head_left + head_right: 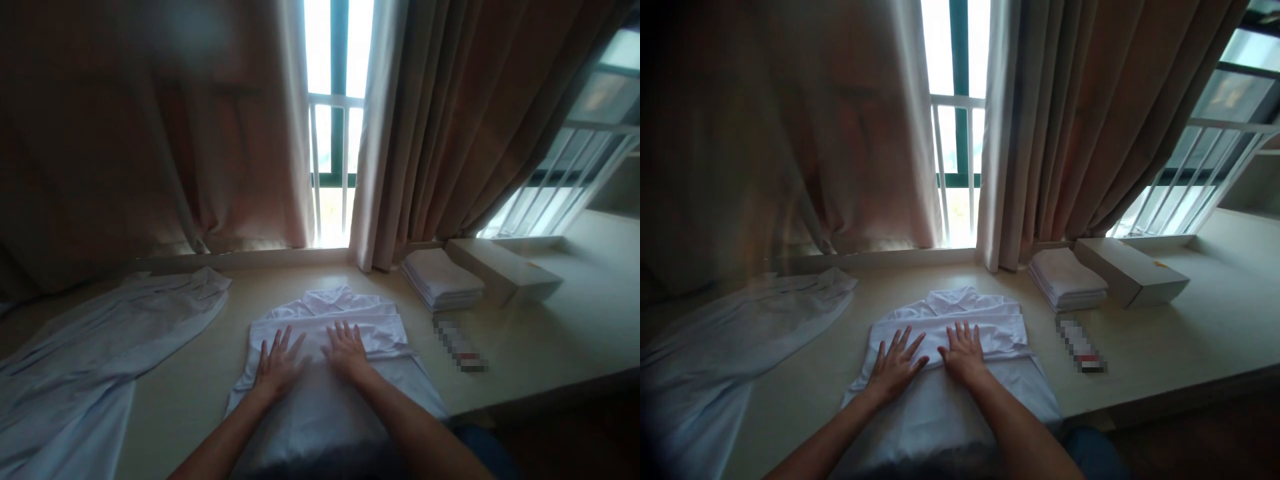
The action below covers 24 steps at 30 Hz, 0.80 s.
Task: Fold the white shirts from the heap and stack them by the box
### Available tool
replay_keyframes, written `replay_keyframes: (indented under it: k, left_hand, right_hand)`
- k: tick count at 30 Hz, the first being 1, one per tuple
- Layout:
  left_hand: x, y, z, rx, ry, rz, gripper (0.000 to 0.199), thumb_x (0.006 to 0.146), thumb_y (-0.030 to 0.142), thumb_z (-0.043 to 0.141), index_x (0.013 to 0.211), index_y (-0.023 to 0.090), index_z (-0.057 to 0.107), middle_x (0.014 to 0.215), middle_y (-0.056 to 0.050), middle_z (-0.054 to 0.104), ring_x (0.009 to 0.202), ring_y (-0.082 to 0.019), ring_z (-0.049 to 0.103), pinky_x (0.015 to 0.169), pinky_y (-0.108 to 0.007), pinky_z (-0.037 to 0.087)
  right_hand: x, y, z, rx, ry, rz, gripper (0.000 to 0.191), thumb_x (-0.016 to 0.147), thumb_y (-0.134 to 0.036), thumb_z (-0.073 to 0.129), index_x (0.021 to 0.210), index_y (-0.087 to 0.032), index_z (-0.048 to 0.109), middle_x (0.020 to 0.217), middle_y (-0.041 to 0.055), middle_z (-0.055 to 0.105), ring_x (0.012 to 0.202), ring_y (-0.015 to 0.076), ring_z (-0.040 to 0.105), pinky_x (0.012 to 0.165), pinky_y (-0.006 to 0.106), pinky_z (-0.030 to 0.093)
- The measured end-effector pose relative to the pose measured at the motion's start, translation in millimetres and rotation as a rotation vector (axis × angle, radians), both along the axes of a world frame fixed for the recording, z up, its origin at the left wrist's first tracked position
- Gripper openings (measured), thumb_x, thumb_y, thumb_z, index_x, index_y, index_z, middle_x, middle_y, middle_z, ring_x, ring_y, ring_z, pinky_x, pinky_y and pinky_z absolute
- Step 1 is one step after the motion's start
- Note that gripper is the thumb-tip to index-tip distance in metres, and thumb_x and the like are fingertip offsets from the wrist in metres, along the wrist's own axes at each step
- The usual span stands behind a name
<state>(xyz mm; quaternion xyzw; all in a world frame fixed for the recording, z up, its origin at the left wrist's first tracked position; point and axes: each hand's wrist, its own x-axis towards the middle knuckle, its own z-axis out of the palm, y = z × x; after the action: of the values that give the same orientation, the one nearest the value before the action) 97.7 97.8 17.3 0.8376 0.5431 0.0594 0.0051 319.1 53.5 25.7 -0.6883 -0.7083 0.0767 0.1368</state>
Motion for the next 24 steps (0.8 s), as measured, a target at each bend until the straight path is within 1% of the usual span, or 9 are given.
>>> replay_keyframes:
  k: [1, 3, 5, 7, 10, 13, 16, 20, 24]
  left_hand:
    - [-0.1, -4.0, -3.6, -0.025, 0.012, 0.031, 0.066, 0.085, 0.067, 0.036, 0.144, 0.039, 0.032, 0.158, -0.003, 0.017, 0.145, -0.033, 0.007, 0.112, -0.059, 0.002]
    - [-8.4, -7.4, -10.9, -0.030, 0.036, 0.092, 0.070, 0.083, 0.070, 0.035, 0.145, 0.037, 0.030, 0.158, -0.006, 0.017, 0.145, -0.034, 0.007, 0.112, -0.059, 0.001]
    - [-21.7, -5.9, -15.9, -0.004, 0.050, 0.132, 0.073, 0.083, 0.071, 0.033, 0.147, 0.034, 0.028, 0.158, -0.007, 0.016, 0.145, -0.032, 0.005, 0.113, -0.056, 0.001]
    - [-32.4, -3.0, -17.6, 0.004, 0.051, 0.162, 0.074, 0.083, 0.070, 0.032, 0.147, 0.034, 0.027, 0.159, -0.005, 0.014, 0.146, -0.031, 0.003, 0.113, -0.055, 0.003]
    - [-36.8, -0.6, -16.0, -0.011, 0.043, 0.190, 0.074, 0.083, 0.069, 0.031, 0.148, 0.033, 0.025, 0.159, -0.004, 0.013, 0.146, -0.031, 0.001, 0.112, -0.057, 0.006]
    - [-33.7, -1.1, -14.8, -0.011, 0.037, 0.192, 0.074, 0.084, 0.070, 0.029, 0.148, 0.033, 0.023, 0.159, -0.004, 0.013, 0.146, -0.031, 0.001, 0.112, -0.056, 0.006]
    - [-32.5, -1.4, -16.2, -0.001, 0.040, 0.195, 0.075, 0.084, 0.070, 0.027, 0.148, 0.032, 0.023, 0.159, -0.004, 0.013, 0.146, -0.031, 0.002, 0.113, -0.055, 0.006]
    - [-35.5, -0.4, -19.6, 0.016, 0.057, 0.173, 0.077, 0.083, 0.071, 0.027, 0.149, 0.030, 0.024, 0.159, -0.006, 0.014, 0.146, -0.031, 0.004, 0.113, -0.054, 0.006]
    - [-36.0, 2.6, -23.3, 0.013, 0.063, 0.174, 0.079, 0.083, 0.072, 0.027, 0.149, 0.030, 0.022, 0.159, -0.007, 0.011, 0.146, -0.031, 0.003, 0.113, -0.053, 0.006]
  right_hand:
    - [-8.3, -0.5, -3.0, -0.062, 0.026, -0.029, 0.070, 0.091, -0.065, 0.025, 0.149, -0.026, 0.029, 0.157, 0.0050, 0.016, 0.145, 0.0281, 0.006, 0.114, 0.051, -0.001]
    - [-4.4, -5.4, -10.1, -0.123, 0.048, -0.129, 0.074, 0.089, -0.068, 0.027, 0.149, -0.025, 0.028, 0.157, 0.0062, 0.015, 0.145, 0.0308, 0.004, 0.113, 0.054, -0.002]
    - [21.5, -17.6, -17.1, -0.096, 0.029, -0.239, 0.076, 0.089, -0.068, 0.026, 0.150, -0.022, 0.026, 0.157, 0.0069, 0.013, 0.145, 0.0302, 0.003, 0.114, 0.052, -0.001]
    - [53.9, -35.7, -21.9, -0.047, -0.009, -0.297, 0.077, 0.091, -0.065, 0.025, 0.150, -0.016, 0.025, 0.157, 0.0079, 0.014, 0.145, 0.0267, 0.005, 0.116, 0.045, 0.005]
    - [82.2, -62.7, -22.7, 0.016, -0.075, -0.290, 0.074, 0.093, -0.059, 0.026, 0.148, -0.010, 0.031, 0.155, 0.0101, 0.023, 0.144, 0.0247, 0.013, 0.116, 0.038, 0.011]
    - [79.4, -77.5, -18.3, 0.099, -0.127, -0.237, 0.060, 0.096, -0.048, 0.021, 0.145, -0.020, 0.038, 0.149, 0.0065, 0.037, 0.141, 0.0249, 0.023, 0.116, 0.042, 0.011]
    - [75.1, -78.1, -17.0, 0.151, -0.147, -0.238, 0.056, 0.097, -0.046, 0.017, 0.146, -0.027, 0.037, 0.148, 0.0035, 0.038, 0.139, 0.0261, 0.027, 0.115, 0.046, 0.012]
    - [95.3, -68.3, -28.4, 0.094, -0.144, -0.384, 0.068, 0.095, -0.054, 0.022, 0.147, -0.012, 0.033, 0.154, 0.0111, 0.025, 0.142, 0.0289, 0.019, 0.115, 0.046, 0.010]
    - [116.8, -59.4, -39.1, -0.004, -0.120, -0.361, 0.073, 0.093, -0.059, 0.022, 0.148, -0.011, 0.030, 0.156, 0.0097, 0.018, 0.145, 0.0259, 0.010, 0.116, 0.043, 0.006]
